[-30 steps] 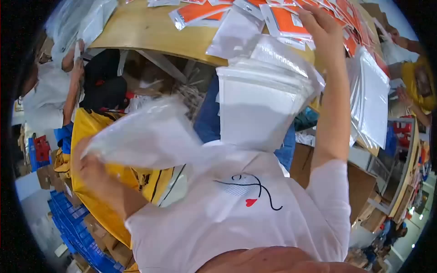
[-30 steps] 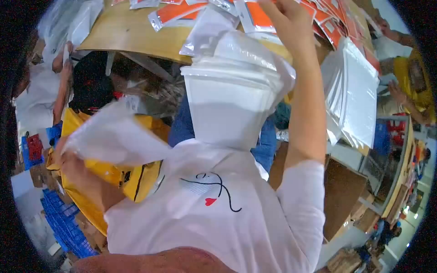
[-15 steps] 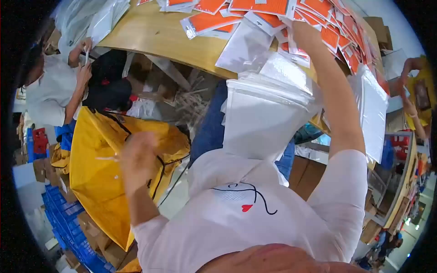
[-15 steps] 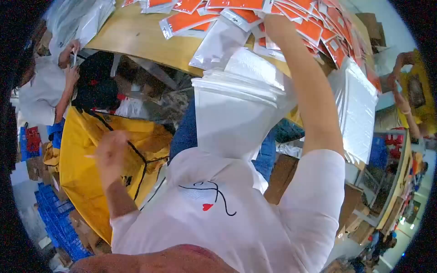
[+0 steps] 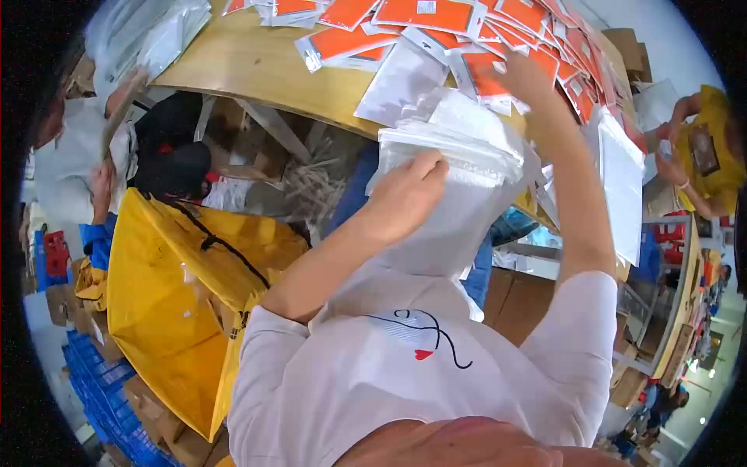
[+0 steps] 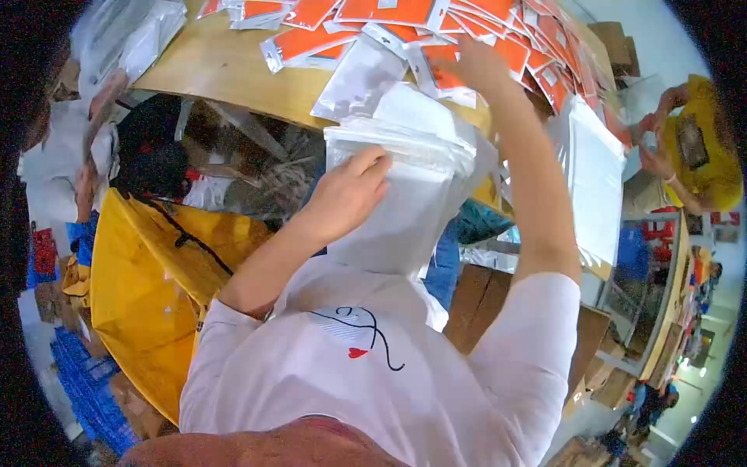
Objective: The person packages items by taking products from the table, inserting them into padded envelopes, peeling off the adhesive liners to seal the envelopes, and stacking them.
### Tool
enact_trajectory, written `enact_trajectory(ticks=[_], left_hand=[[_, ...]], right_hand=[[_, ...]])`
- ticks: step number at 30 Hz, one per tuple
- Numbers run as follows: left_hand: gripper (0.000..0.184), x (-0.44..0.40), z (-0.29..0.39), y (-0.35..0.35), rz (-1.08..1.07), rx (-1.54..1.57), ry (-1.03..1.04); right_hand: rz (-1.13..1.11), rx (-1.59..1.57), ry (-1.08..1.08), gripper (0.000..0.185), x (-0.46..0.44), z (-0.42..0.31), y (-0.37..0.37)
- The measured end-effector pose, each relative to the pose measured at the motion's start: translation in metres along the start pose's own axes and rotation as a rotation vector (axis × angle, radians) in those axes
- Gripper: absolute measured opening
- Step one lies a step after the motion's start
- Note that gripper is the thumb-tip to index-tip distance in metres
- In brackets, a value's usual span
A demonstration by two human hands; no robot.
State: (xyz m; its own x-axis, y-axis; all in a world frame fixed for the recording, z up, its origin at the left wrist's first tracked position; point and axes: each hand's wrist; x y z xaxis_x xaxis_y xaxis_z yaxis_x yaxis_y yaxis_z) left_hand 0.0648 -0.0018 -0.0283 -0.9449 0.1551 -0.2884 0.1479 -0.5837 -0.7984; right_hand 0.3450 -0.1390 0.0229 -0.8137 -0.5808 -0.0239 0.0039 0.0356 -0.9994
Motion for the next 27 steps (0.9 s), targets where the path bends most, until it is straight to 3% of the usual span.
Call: enact_trajectory(ticks=[4,9,12,14,15,17,20,22,27], left_hand=[[0.034,-0.002,-0.004,0.007,0.027,0.044,-0.036],[0.029,-0.002,-0.006,0.010,0.138,0.070,0.001],[0.021,-0.009,-0.013,0.008,0.166,0.113,0.071],[0.020,-0.012,-0.015,0.004,0.130,0.080,0.064],[0.020,-0.013,-0.016,0.001,0.096,0.041,0.057],[0.018,-0.012,-0.014,-0.004,0.027,-0.040,0.046],[0.016,-0.010,-0.009,-0.009,0.028,-0.037,0.023],[0.013,-0.009,-0.007,-0.013,0.031,-0.043,0.001],[0.014,-0.002,0.002,-0.025,-0.068,0.000,0.073]], right_hand=[[-0.036,0.047,0.018,0.049,-0.009,-0.012,0.025],[-0.067,0.232,0.094,0.030,0.001,-0.016,-0.010],[-0.028,0.241,0.106,0.031,0.048,-0.036,-0.079],[0.424,0.001,0.077,0.033,0.055,0.026,-0.071],[0.534,-0.140,-0.023,0.033,0.079,0.023,-0.097],[0.597,-0.761,-0.027,0.034,0.123,0.012,-0.124],[0.675,-0.856,0.056,0.036,0.176,-0.010,-0.135],[0.702,-1.064,-0.193,0.037,0.190,-0.013,-0.122],[0.636,-1.083,-0.189,0.038,0.186,-0.035,-0.097]])
Point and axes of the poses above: each hand's wrist, its own x-axis away from the middle knuckle, its own y-axis out of the palm, z = x × y, and after that the axes turned 7 degrees about -z, right-handed
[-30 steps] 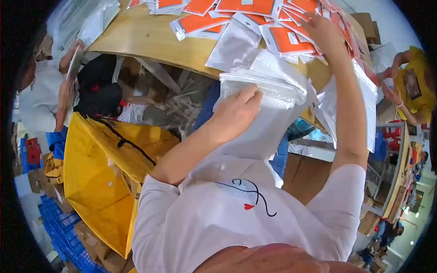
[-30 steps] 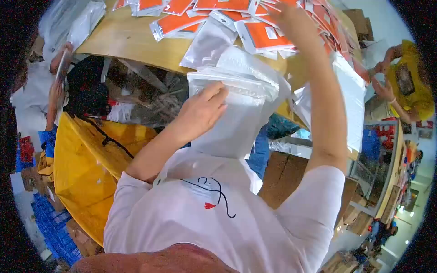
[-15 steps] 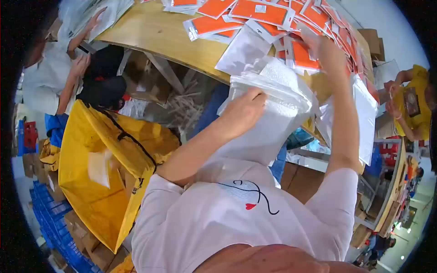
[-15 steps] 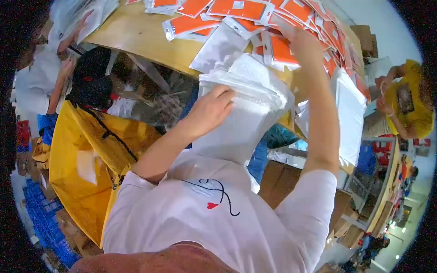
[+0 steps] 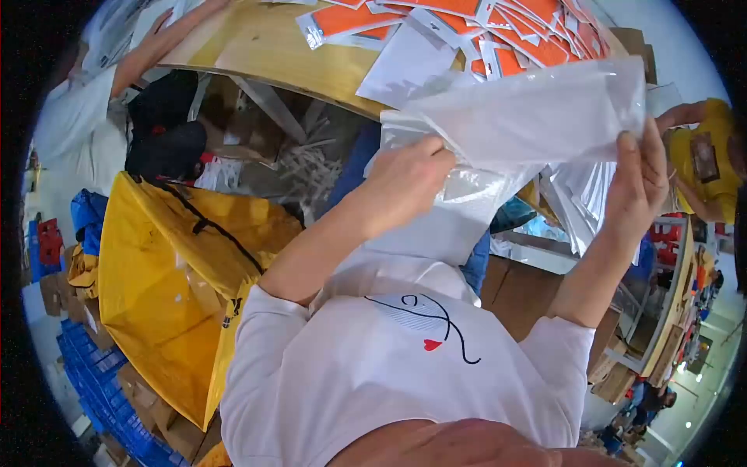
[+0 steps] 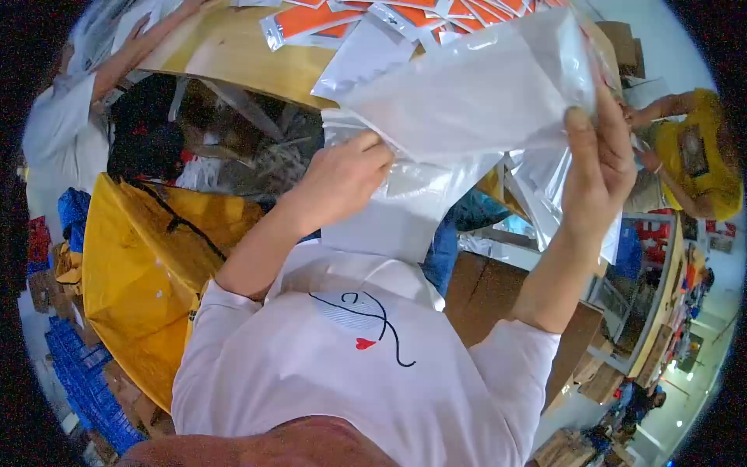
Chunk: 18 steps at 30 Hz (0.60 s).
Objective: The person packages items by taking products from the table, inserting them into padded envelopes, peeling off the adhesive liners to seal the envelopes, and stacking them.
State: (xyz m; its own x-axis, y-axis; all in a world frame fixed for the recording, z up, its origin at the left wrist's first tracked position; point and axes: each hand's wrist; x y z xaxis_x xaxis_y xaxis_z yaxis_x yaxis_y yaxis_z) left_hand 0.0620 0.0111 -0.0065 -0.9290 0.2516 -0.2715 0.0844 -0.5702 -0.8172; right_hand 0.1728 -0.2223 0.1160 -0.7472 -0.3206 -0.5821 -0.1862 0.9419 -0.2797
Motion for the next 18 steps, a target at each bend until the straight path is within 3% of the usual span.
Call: enact_trajectory(ticks=[6,11,15,16,18], left_hand=[[0.019,0.020,0.019,-0.011,-0.101,0.017,-0.039],[0.028,0.034,0.025,-0.021,0.163,0.102,0.215],[0.028,0.038,0.022,-0.030,0.622,0.452,-0.161],[0.028,0.041,0.020,-0.028,0.620,0.455,-0.164],[0.028,0.053,0.016,-0.017,0.363,0.709,-0.188]], right_hand=[[-0.015,-0.007,-0.006,0.038,0.002,0.007,0.001],[-0.314,-0.003,0.238,0.039,0.018,0.002,-0.027],[-0.203,-0.177,0.199,0.039,0.030,-0.013,-0.022],[-0.203,-0.175,0.204,0.039,0.031,-0.016,-0.020],[-0.130,-0.127,0.100,0.038,0.032,-0.021,-0.012]])
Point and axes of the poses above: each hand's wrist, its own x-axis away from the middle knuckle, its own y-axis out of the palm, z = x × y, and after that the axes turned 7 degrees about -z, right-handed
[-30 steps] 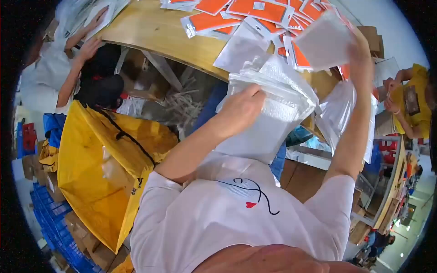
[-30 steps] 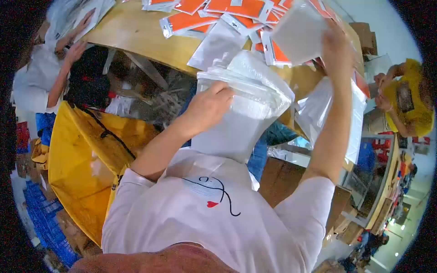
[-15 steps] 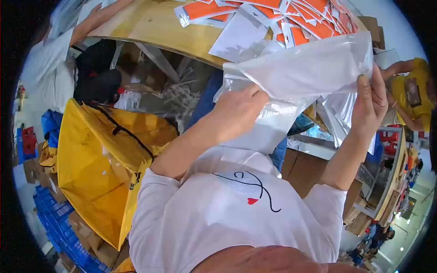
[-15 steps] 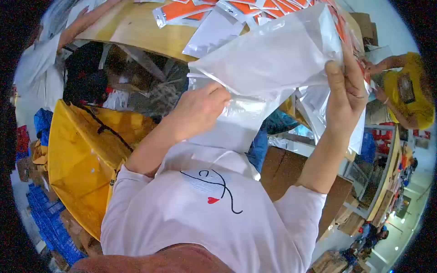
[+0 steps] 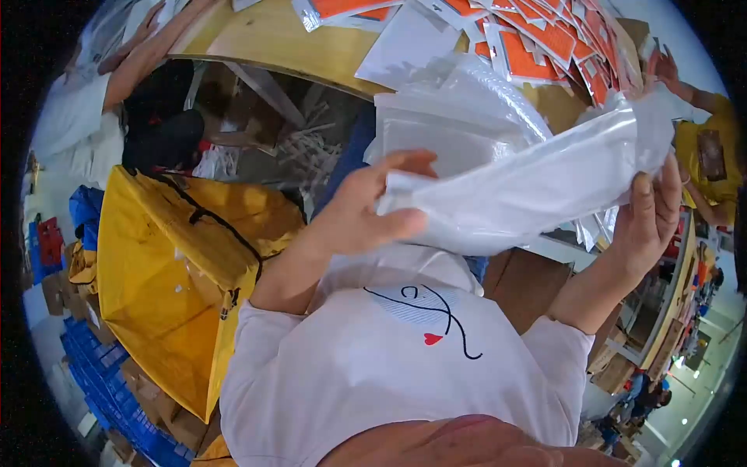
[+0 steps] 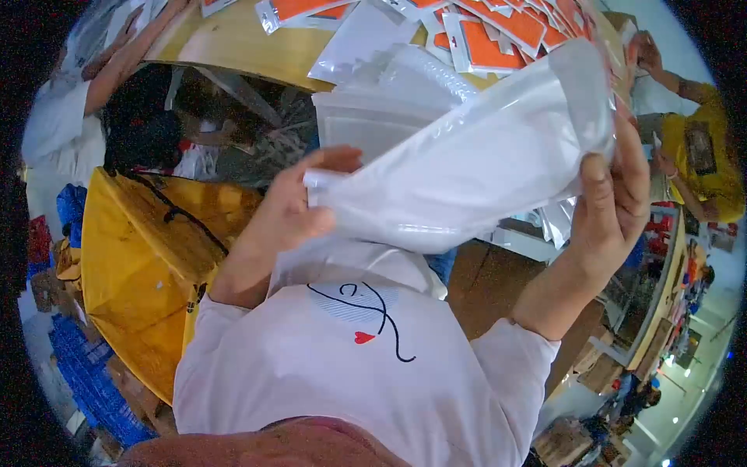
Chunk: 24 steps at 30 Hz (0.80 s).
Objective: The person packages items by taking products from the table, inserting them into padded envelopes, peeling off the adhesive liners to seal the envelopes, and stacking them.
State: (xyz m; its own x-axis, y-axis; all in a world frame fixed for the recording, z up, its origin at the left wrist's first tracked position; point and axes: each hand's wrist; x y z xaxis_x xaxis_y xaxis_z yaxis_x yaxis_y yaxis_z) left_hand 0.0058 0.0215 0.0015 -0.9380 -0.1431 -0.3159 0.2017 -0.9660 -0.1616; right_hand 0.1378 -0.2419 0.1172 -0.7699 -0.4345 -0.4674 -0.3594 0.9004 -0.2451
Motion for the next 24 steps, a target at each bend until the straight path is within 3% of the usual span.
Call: enact_trajectory(ticks=[2,3,7,12,14,17,18,22,24], left_hand=[[0.029,0.008,-0.007,0.000,-0.243,0.202,-0.147],[0.029,0.008,-0.007,0.000,-0.244,0.203,-0.152],[0.016,-0.003,-0.010,0.001,-0.047,0.510,-0.424],[0.020,-0.003,-0.008,0.015,0.099,0.555,-0.323],[0.021,-0.001,-0.013,0.020,0.128,0.571,-0.317],[0.022,-0.001,-0.025,0.026,0.201,0.614,-0.292],[0.022,-0.001,-0.028,0.025,0.198,0.613,-0.298],[0.022,-0.001,-0.034,0.017,0.261,0.547,-0.308],[0.023,0.003,-0.034,0.017,0.273,0.548,-0.311]], right_hand=[[0.072,0.048,-0.111,0.036,0.000,-0.002,0.005],[0.071,0.048,-0.107,0.036,0.002,-0.001,0.004],[-0.072,0.120,-0.056,0.034,0.007,0.003,-0.010],[0.017,0.211,0.245,0.033,0.008,-0.010,0.019],[-0.200,0.361,0.280,0.032,0.018,-0.015,0.034],[-0.833,0.652,-0.176,0.027,0.025,-0.007,0.068],[-0.832,0.649,-0.171,0.027,0.027,-0.004,0.071],[-0.230,0.864,-0.277,0.024,0.033,0.009,0.074],[-0.181,0.762,-0.355,0.026,0.050,0.013,0.076]])
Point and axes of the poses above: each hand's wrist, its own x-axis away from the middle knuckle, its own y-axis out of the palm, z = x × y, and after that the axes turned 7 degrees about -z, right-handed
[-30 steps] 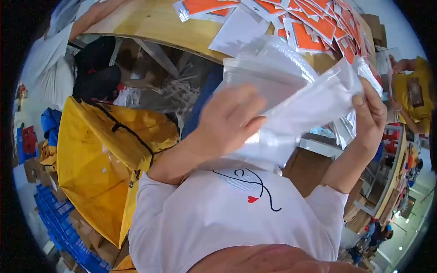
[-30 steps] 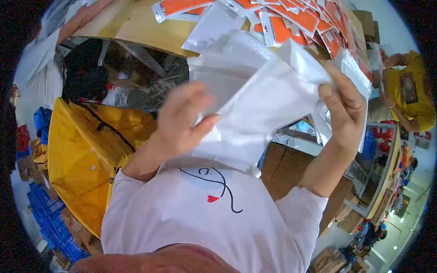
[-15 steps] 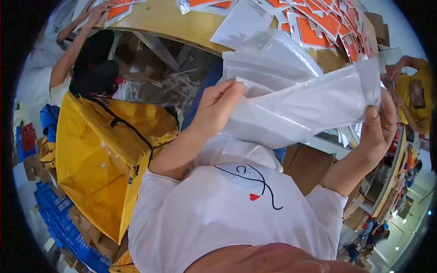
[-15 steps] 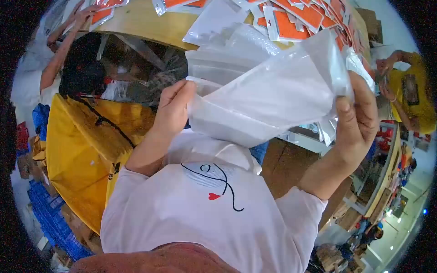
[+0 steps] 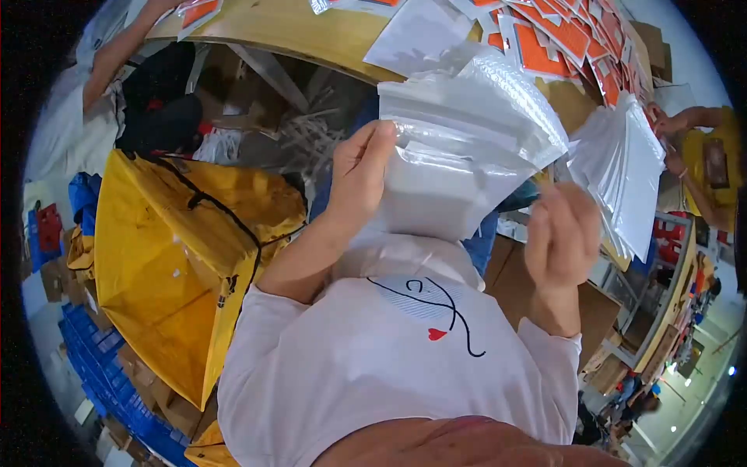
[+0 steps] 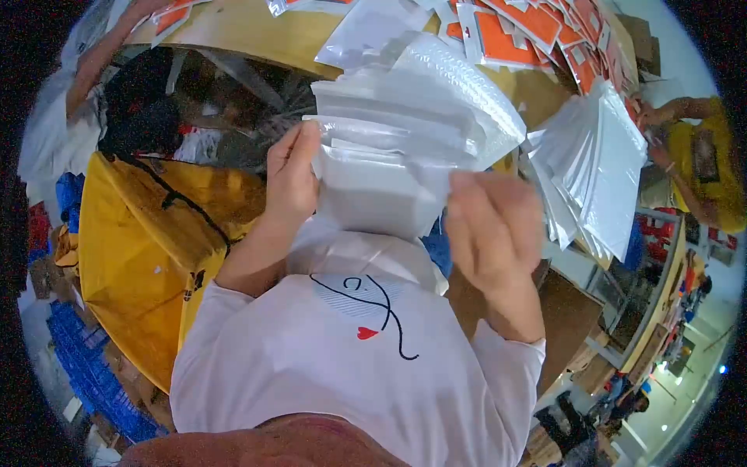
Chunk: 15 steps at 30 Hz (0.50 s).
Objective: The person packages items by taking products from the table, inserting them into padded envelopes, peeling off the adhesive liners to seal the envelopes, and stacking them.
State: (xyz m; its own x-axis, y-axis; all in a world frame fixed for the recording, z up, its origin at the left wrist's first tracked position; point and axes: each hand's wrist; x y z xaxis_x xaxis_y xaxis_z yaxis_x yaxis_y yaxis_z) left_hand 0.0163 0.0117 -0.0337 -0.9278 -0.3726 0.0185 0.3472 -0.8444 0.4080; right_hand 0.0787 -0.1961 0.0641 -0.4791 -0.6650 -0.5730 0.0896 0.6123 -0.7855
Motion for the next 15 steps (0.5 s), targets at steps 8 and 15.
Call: enact_trajectory(ticks=[8,15], left_hand=[[0.018,0.009,0.010,0.000,-0.042,-0.100,-0.020],[0.015,0.003,0.016,-0.009,-0.264,-0.350,-0.021]], right_hand=[[-0.193,0.028,0.017,0.030,0.011,-0.024,0.079],[-0.544,-0.391,0.217,0.027,-0.001,-0.005,0.055]])
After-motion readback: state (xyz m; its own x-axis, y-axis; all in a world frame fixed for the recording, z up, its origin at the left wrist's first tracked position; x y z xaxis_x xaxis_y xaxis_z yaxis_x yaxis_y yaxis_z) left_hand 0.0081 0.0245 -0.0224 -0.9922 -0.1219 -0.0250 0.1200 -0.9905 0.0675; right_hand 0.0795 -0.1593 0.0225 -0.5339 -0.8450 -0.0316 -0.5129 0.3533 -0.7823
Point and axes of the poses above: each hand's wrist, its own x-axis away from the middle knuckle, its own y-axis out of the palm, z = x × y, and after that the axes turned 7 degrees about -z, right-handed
